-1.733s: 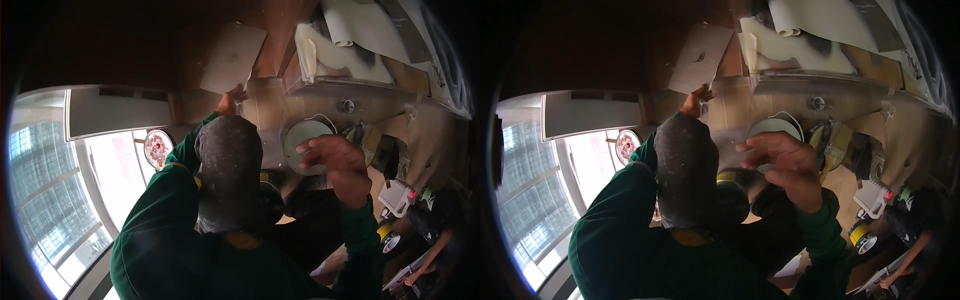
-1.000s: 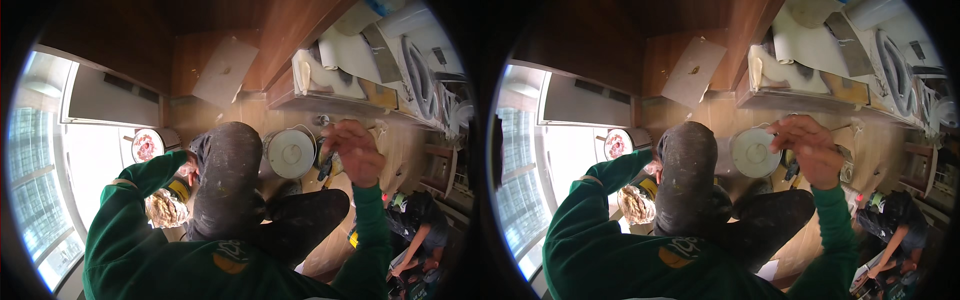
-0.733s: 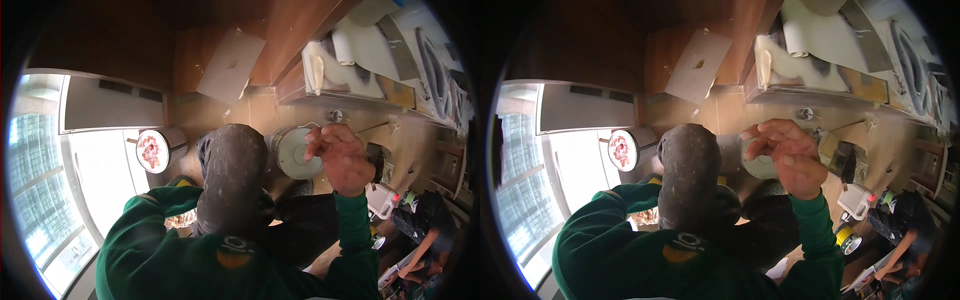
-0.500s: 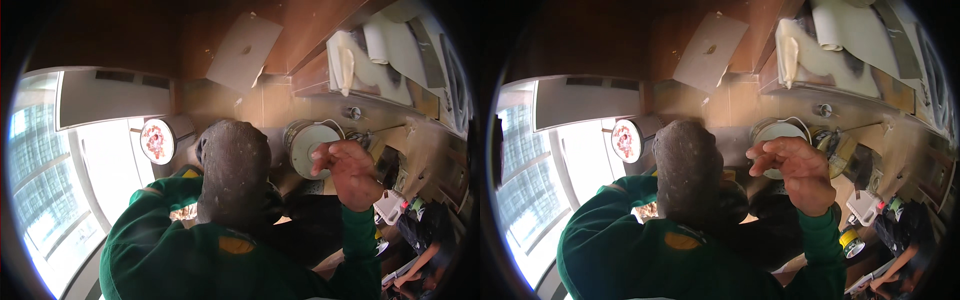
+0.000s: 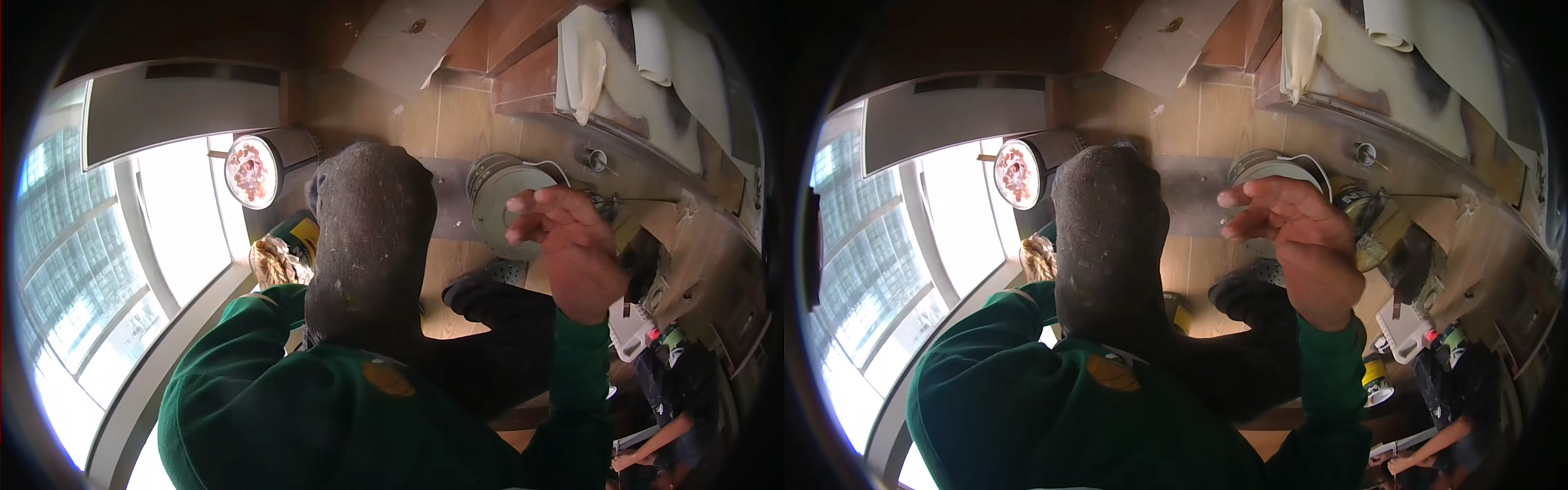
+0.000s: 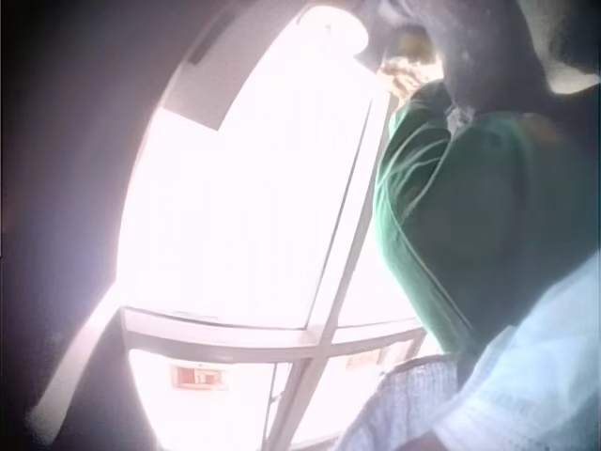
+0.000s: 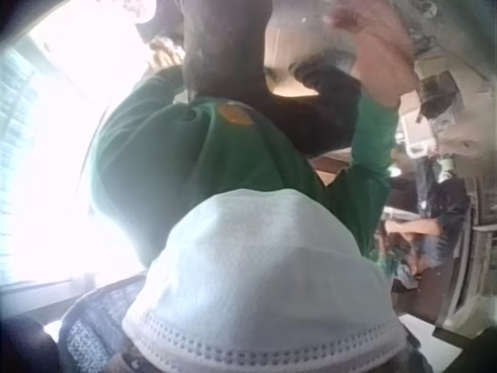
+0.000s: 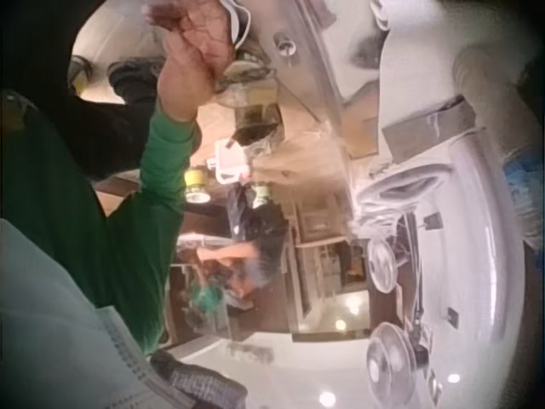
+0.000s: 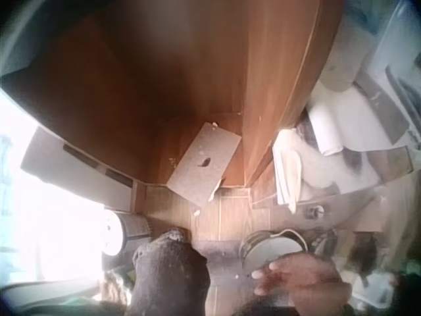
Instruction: The person handles a small gray panel and adhesive, then kneels to install a wooden cabinet door. They align the door, insert small fasteners into holes, and press the door into place while other workers are visible in the background.
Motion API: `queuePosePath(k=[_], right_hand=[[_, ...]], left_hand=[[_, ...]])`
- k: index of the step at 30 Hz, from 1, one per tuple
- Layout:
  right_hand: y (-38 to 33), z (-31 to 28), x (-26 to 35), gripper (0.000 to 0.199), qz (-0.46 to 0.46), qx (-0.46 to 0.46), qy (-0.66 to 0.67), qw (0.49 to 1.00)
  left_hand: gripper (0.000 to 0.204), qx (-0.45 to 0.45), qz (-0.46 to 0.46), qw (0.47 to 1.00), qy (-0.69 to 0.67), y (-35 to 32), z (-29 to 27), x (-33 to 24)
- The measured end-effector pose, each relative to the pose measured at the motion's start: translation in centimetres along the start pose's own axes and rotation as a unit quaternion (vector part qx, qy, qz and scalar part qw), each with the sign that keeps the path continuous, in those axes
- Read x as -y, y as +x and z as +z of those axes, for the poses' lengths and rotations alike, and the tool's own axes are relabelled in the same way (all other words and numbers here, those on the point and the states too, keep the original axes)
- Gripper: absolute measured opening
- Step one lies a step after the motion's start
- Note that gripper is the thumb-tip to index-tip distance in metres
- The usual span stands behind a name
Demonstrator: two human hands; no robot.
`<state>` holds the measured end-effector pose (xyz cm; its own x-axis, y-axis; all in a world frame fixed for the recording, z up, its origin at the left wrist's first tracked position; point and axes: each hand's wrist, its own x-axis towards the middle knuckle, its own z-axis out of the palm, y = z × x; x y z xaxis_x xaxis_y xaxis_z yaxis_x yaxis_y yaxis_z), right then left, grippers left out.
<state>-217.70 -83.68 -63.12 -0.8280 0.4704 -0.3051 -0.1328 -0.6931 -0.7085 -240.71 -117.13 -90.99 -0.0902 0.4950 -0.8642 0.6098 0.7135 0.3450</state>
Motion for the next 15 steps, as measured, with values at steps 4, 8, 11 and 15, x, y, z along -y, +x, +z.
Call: queuePosePath(k=[4, 8, 11, 15], right_hand=[[-1.0, -1.2, 0.8, 0.06, -0.052, 0.019, -0.002, 0.998], [-1.1, -1.6, 1.3, 0.064, -0.061, 0.041, 0.009, 0.997], [0.1, -0.7, 1.4, 0.068, -0.085, 0.072, -0.028, 0.993], [0.7, 2.4, 1.2, 0.068, -0.066, 0.153, -0.054, 0.984]], left_hand=[[0.025, 0.018, -0.008, 1.0, -0.012, -1.6, 3.5, -0.2], [0.024, 0.019, 0.005, 0.999, -0.047, -3.8, 5.5, -1.2], [0.023, -0.012, 0.003, 0.995, -0.097, -7.1, 6.8, -1.2], [0.023, -0.138, 0.058, 0.965, -0.215, -10.1, 5.9, 0.8]])
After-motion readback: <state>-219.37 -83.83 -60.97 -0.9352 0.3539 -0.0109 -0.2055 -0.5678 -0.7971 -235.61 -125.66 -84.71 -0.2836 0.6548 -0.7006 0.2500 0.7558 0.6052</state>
